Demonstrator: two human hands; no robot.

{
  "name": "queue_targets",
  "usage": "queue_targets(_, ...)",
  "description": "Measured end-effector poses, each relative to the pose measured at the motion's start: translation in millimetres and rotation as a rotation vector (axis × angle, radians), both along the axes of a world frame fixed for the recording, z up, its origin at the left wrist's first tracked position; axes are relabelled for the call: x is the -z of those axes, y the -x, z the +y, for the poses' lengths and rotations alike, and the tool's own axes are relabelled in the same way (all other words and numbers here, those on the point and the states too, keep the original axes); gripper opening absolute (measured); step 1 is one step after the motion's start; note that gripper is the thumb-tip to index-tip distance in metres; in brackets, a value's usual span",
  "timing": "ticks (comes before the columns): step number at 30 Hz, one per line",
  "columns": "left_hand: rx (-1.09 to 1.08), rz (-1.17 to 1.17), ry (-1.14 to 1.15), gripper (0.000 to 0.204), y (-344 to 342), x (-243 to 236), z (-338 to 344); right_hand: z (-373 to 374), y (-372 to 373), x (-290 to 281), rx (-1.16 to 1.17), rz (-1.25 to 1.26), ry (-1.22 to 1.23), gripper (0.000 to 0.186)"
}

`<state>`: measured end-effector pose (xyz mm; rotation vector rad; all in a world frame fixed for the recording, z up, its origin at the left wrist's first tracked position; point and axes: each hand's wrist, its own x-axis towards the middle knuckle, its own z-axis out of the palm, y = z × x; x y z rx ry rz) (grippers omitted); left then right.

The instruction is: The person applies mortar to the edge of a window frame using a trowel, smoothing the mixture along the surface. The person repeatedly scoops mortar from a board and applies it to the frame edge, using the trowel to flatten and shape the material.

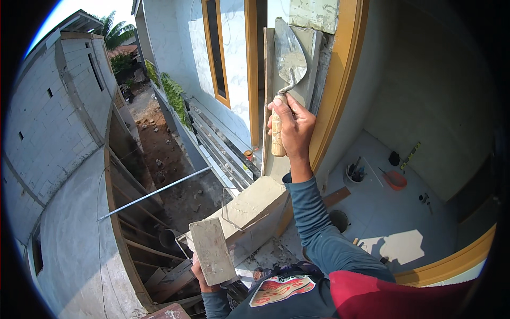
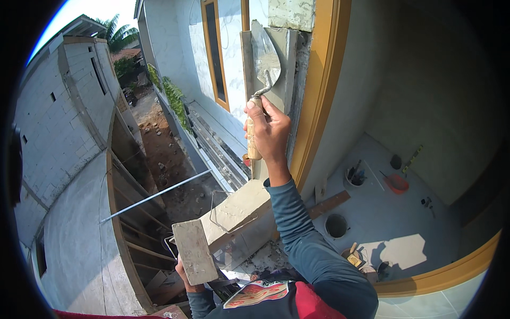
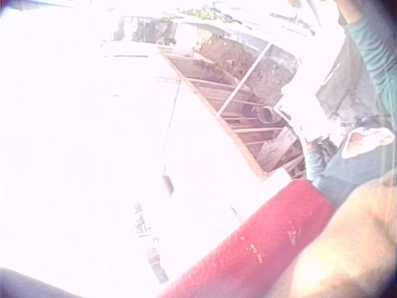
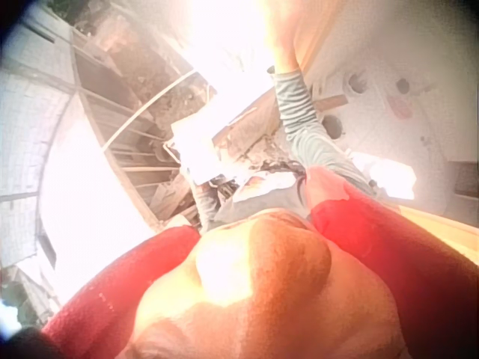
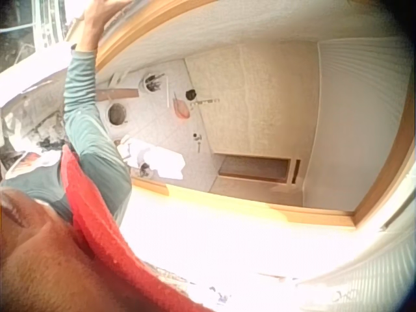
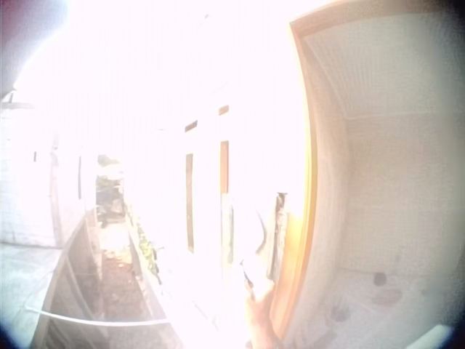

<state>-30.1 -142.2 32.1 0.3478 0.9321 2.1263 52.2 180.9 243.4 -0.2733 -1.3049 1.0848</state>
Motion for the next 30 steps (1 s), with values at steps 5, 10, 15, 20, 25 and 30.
queue_targets(5,0.007,-0.040,-0.039,0.064,-5,-7,6,-2,1,-6,0.033,-0.024,0.020,0.026)
queue_targets(10,0.026,-0.018,-0.006,0.064,0,5,3,-12,-6,-2,0.042,-0.012,0.019,0.027)
queue_targets(15,0.024,-0.021,-0.135,0.053,3,18,-1,-24,-13,9,0.144,0.162,-0.083,0.027)
queue_targets(20,0.016,0.026,-0.049,0.054,8,25,-2,-14,-1,5,0.088,0.018,-0.075,0.029)
queue_targets(25,0.031,0.056,-0.088,0.053,0,4,5,-5,10,8,0.070,-0.011,-0.023,0.038)
queue_targets(30,0.043,0.011,-0.063,0.055,1,12,6,-1,13,8,0.062,0.022,0.002,0.037)
